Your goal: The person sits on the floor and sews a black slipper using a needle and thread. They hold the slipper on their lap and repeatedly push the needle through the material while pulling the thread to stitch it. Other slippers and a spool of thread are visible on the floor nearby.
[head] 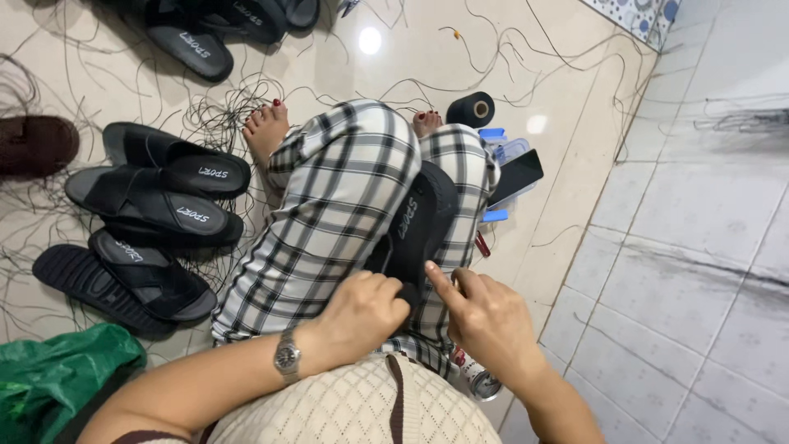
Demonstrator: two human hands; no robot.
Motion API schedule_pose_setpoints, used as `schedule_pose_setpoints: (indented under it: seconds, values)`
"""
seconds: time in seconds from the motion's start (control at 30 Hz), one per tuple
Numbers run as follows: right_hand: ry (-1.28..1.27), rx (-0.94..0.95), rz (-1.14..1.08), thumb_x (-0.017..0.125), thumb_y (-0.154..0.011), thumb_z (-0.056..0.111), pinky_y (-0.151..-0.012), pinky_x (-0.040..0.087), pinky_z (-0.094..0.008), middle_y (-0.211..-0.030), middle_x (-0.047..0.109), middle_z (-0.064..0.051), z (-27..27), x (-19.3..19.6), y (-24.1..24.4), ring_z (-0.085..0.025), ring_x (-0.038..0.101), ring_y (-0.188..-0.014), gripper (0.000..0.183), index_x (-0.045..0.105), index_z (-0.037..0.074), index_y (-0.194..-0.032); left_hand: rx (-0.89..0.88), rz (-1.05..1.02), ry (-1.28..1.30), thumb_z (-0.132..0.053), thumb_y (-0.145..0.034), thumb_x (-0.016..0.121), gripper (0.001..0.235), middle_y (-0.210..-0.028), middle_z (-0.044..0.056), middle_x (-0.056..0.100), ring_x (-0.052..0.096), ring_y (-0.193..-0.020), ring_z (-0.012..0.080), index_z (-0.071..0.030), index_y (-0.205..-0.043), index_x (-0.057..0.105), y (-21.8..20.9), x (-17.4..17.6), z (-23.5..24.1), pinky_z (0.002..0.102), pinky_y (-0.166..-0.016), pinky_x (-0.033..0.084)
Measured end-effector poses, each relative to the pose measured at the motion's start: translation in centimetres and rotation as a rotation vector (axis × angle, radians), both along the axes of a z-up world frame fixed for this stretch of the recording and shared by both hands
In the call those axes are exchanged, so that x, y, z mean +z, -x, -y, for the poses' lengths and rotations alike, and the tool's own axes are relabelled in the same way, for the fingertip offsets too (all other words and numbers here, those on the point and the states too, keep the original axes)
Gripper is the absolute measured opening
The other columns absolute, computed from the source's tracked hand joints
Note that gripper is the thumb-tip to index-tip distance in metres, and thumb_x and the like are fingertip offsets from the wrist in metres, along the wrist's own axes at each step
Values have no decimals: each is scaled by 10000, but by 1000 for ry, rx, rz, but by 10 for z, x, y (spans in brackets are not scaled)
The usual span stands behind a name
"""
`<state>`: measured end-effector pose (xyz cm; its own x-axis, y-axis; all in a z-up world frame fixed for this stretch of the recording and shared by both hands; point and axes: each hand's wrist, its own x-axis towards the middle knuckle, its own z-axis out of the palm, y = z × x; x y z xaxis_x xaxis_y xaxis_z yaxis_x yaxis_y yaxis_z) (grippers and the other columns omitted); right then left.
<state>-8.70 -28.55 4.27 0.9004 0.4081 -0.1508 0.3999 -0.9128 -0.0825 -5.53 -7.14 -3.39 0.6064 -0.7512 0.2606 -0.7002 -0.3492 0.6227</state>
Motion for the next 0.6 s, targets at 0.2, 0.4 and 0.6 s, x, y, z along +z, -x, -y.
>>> schedule_pose_setpoints:
  seconds: [0.2, 0.4, 0.6]
  values:
    - [-368, 50, -37, 587, -851, -75, -503, 520, -362, -1062, 719, -125, 18, -20, -16, -249, 677, -708, 544, 602, 127, -1355, 4, 97, 65, 176, -664, 521, 298, -630, 70, 466, 436, -538, 221, -112, -629, 452, 2, -8, 4, 354, -479, 356]
    - [-345, -11, -273, 631, -966, 98, -561, 521, -346, -1125, 681, -32, 22, 0, -21, -225, 688, -777, 504, 524, 245, -1437, -22, 62, 41, 161, -684, 531, 296, -642, 68, 504, 477, -549, 215, -126, -627, 484, -1, -4, -1, 344, -492, 375]
    - [-269, 24, -162, 595, -847, -64, -498, 500, -359, -1050, 704, -85, 3, 5, -25, -252, 671, -672, 501, 607, 128, -1309, -15, 84, 61, 94, -711, 586, 255, -668, 65, 493, 485, -580, 243, -131, -631, 495, 1, -16, 4, 379, -534, 396]
